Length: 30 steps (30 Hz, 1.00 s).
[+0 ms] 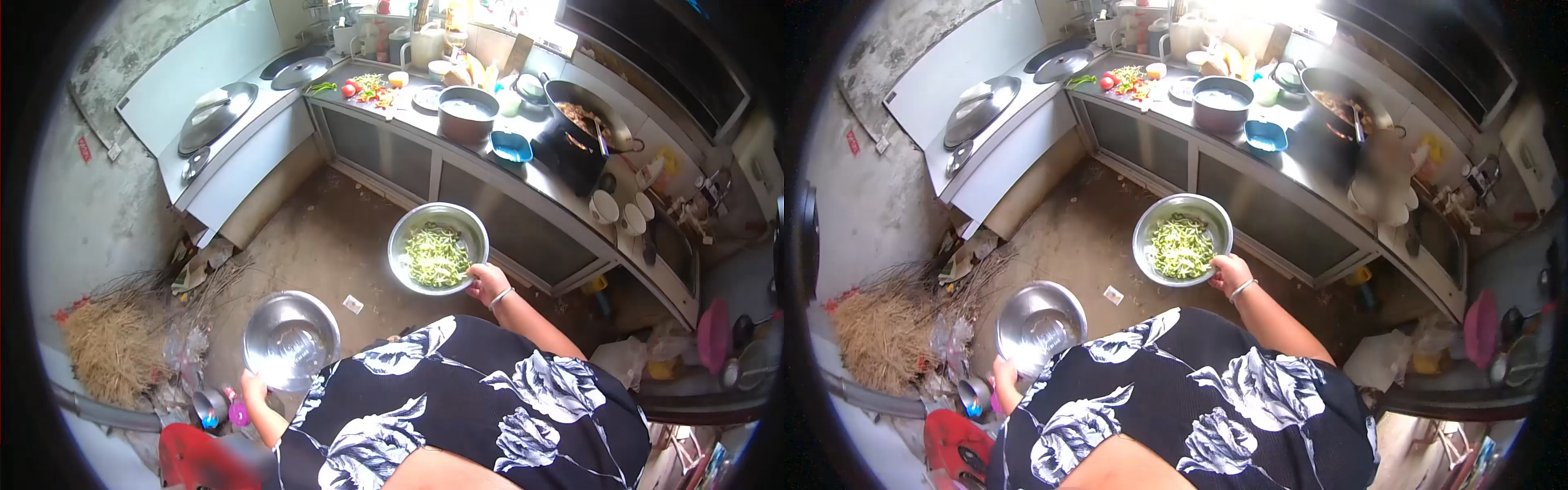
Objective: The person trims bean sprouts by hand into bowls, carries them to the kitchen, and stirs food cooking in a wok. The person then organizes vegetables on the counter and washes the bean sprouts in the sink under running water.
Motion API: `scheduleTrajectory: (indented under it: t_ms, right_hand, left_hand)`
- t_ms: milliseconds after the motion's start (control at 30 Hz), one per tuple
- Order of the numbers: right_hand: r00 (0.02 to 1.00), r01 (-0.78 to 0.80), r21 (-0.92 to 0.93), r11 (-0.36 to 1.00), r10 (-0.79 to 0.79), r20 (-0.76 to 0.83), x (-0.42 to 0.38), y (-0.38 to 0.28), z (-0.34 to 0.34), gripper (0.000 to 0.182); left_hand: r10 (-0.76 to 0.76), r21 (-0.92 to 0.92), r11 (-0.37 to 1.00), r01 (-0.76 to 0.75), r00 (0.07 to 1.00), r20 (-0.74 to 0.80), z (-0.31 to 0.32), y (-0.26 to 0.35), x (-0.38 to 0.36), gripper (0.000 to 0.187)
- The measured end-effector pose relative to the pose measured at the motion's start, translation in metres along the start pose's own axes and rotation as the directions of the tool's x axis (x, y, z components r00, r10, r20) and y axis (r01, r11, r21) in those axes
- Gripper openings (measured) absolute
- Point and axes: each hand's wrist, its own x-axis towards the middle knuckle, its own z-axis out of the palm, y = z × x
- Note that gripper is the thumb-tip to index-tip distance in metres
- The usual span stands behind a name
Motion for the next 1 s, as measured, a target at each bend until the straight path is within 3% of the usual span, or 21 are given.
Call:
scheduleTrajectory:
  t_ms: [67,133,167,200,267,300,333,533,567,700,767,833,867,1000]
  right_hand:
    - [0.997,-0.001,-0.005,1.000,0.001,-0.078,0.014,-0.013,0.021,0.028]
    - [0.996,0.015,-0.010,1.000,-0.016,-0.091,0.034,-0.019,0.034,0.028]
    - [0.995,0.041,-0.012,0.999,-0.042,-0.092,0.046,-0.026,0.038,0.029]
    - [0.994,0.055,0.004,0.998,-0.055,-0.092,0.053,-0.031,0.046,0.031]
    - [0.994,0.050,0.015,0.999,-0.048,-0.103,0.070,-0.038,0.059,0.032]
    - [0.992,0.055,0.020,0.998,-0.052,-0.111,0.079,-0.044,0.063,0.033]
    - [0.993,0.056,0.068,0.996,-0.048,-0.110,0.089,-0.050,0.068,0.032]
    - [0.988,0.136,0.035,0.990,-0.132,-0.086,0.190,-0.110,0.097,0.032]
    - [0.985,0.153,0.031,0.988,-0.150,-0.081,0.204,-0.127,0.107,0.032]
    - [0.980,0.201,0.113,0.973,-0.200,-0.024,0.264,-0.177,0.139,0.030]
    - [0.985,0.164,0.113,0.980,-0.169,0.037,0.307,-0.196,0.140,0.030]
    - [0.989,0.143,0.108,0.984,-0.146,0.013,0.325,-0.220,0.157,0.031]
    - [0.991,0.131,0.113,0.985,-0.134,0.023,0.335,-0.225,0.162,0.031]
    - [0.994,0.109,0.145,0.983,-0.112,0.011,0.380,-0.237,0.174,0.030]
  left_hand:
    - [-0.032,-0.149,0.988,0.046,0.995,0.091,0.012,0.034,0.062,0.023]
    - [0.038,-0.176,0.984,-0.016,0.992,0.122,0.023,0.062,0.129,0.024]
    - [0.154,-0.189,0.971,-0.146,0.988,0.030,0.036,0.079,0.156,0.024]
    - [0.132,-0.108,0.987,-0.123,0.987,0.087,0.034,0.129,0.160,0.026]
    - [0.226,-0.076,0.973,-0.219,0.968,0.107,0.052,0.146,0.228,0.027]
    - [0.249,-0.023,0.968,-0.248,0.963,0.101,0.056,0.183,0.233,0.028]
    - [0.162,-0.029,0.987,-0.160,0.976,0.147,0.065,0.197,0.259,0.031]
    - [0.129,-0.156,0.982,-0.107,0.981,0.142,0.122,0.317,0.339,0.032]
    - [0.284,-0.149,0.951,-0.273,0.957,0.062,0.135,0.320,0.363,0.030]
    - [0.260,-0.147,0.958,-0.247,0.962,0.085,0.160,0.383,0.405,0.032]
    - [0.221,-0.143,0.968,-0.207,0.971,0.092,0.173,0.387,0.438,0.032]
    - [0.285,-0.121,0.950,-0.286,0.958,-0.031,0.196,0.379,0.494,0.034]
    - [0.151,-0.158,0.976,-0.148,0.989,0.005,0.200,0.383,0.511,0.036]
    - [0.170,-0.115,0.978,-0.173,0.985,-0.042,0.225,0.425,0.582,0.037]
